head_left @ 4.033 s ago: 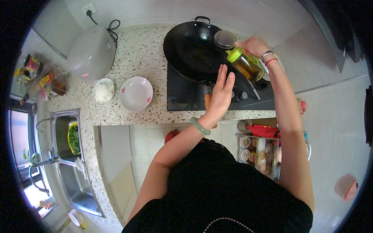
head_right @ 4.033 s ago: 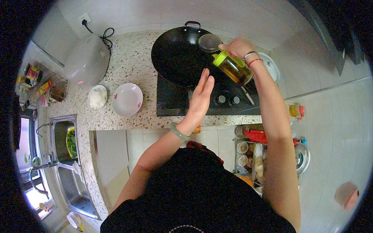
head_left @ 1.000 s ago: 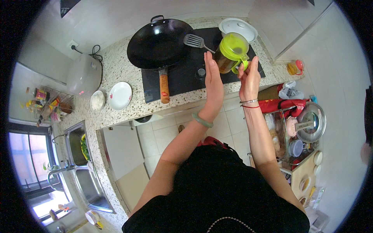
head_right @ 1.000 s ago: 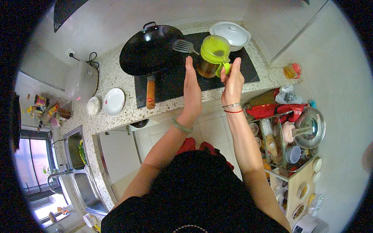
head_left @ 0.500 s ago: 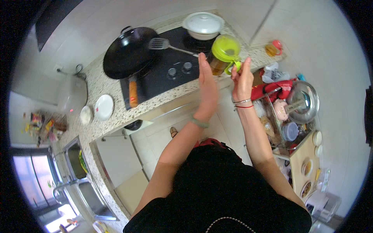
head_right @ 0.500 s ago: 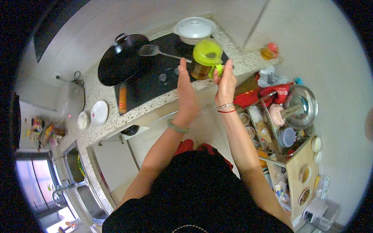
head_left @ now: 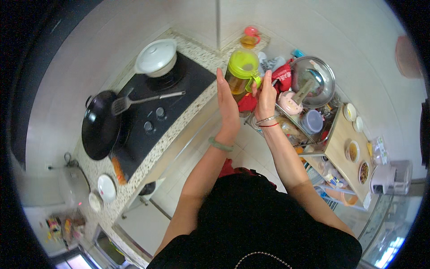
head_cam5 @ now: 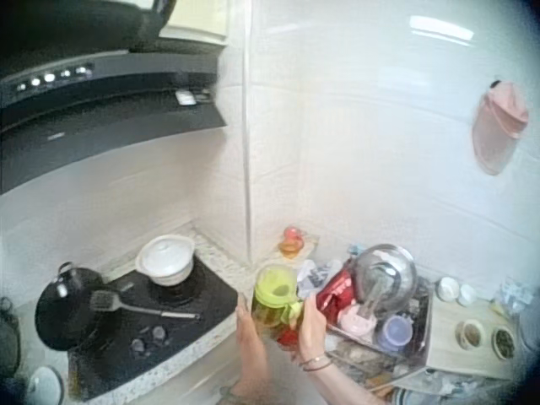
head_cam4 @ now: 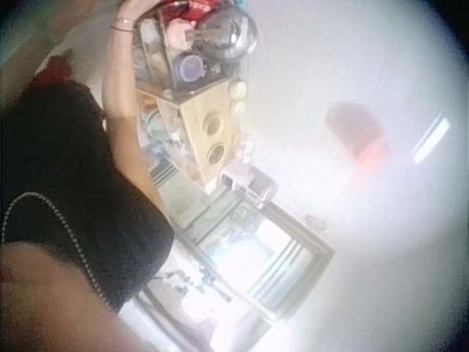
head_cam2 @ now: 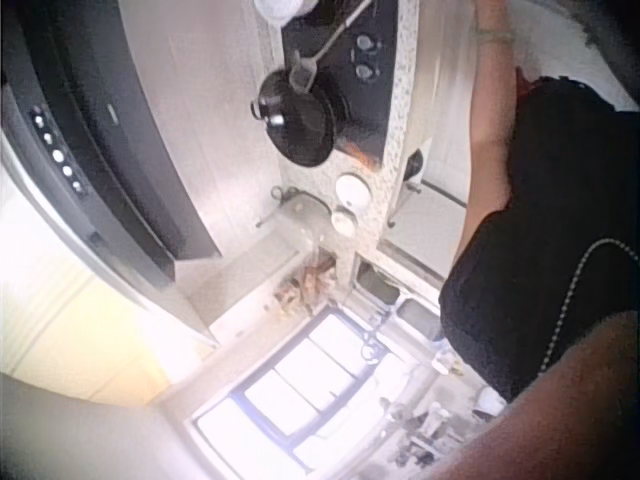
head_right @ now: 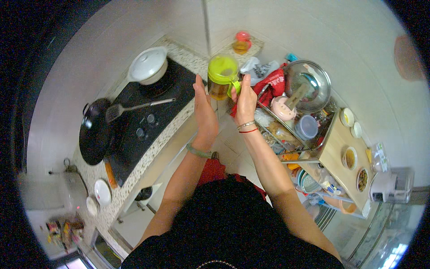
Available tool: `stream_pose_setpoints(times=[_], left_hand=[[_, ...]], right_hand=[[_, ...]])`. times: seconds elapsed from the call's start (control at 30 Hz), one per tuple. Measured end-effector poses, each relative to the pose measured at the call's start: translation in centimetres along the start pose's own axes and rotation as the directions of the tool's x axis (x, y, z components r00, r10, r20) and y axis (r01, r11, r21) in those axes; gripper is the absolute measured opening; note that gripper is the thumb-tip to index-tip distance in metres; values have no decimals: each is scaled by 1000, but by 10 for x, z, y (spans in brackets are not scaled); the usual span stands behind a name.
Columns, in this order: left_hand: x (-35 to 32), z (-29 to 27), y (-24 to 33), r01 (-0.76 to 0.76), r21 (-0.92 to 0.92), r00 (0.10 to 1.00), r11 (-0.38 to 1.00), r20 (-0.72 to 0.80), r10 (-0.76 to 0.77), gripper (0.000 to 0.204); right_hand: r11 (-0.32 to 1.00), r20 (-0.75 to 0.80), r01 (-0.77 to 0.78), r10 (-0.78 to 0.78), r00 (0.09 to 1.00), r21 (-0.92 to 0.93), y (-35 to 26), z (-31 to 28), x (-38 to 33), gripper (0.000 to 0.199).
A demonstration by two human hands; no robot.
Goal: The person prepares a wok by pouring oil into it, then adds leafy green vegetables from a yellow colander. They stir-fry the vegetables using a spatula, add water from a bowl, and season the dish with a spoonful of white powder.
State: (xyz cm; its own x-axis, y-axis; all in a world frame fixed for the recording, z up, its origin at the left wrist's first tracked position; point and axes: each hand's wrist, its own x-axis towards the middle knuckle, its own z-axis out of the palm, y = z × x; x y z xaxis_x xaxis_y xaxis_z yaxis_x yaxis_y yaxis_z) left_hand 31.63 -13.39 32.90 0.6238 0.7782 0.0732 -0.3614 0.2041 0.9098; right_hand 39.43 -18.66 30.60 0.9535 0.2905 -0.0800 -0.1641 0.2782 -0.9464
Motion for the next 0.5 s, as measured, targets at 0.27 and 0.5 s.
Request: stream_pose_setpoints(times=[0.27, 0.5], left_hand=[[65, 73, -64, 169, -78, 966, 983, 212, -149, 68], [151, 134, -145, 286, -211, 923, 935, 321, -210, 73]], right_hand=[[999, -256, 27, -18, 966, 34, -8, -54, 100, 46], [998, -364, 47, -57, 930, -37, 3, -87, 224, 51]])
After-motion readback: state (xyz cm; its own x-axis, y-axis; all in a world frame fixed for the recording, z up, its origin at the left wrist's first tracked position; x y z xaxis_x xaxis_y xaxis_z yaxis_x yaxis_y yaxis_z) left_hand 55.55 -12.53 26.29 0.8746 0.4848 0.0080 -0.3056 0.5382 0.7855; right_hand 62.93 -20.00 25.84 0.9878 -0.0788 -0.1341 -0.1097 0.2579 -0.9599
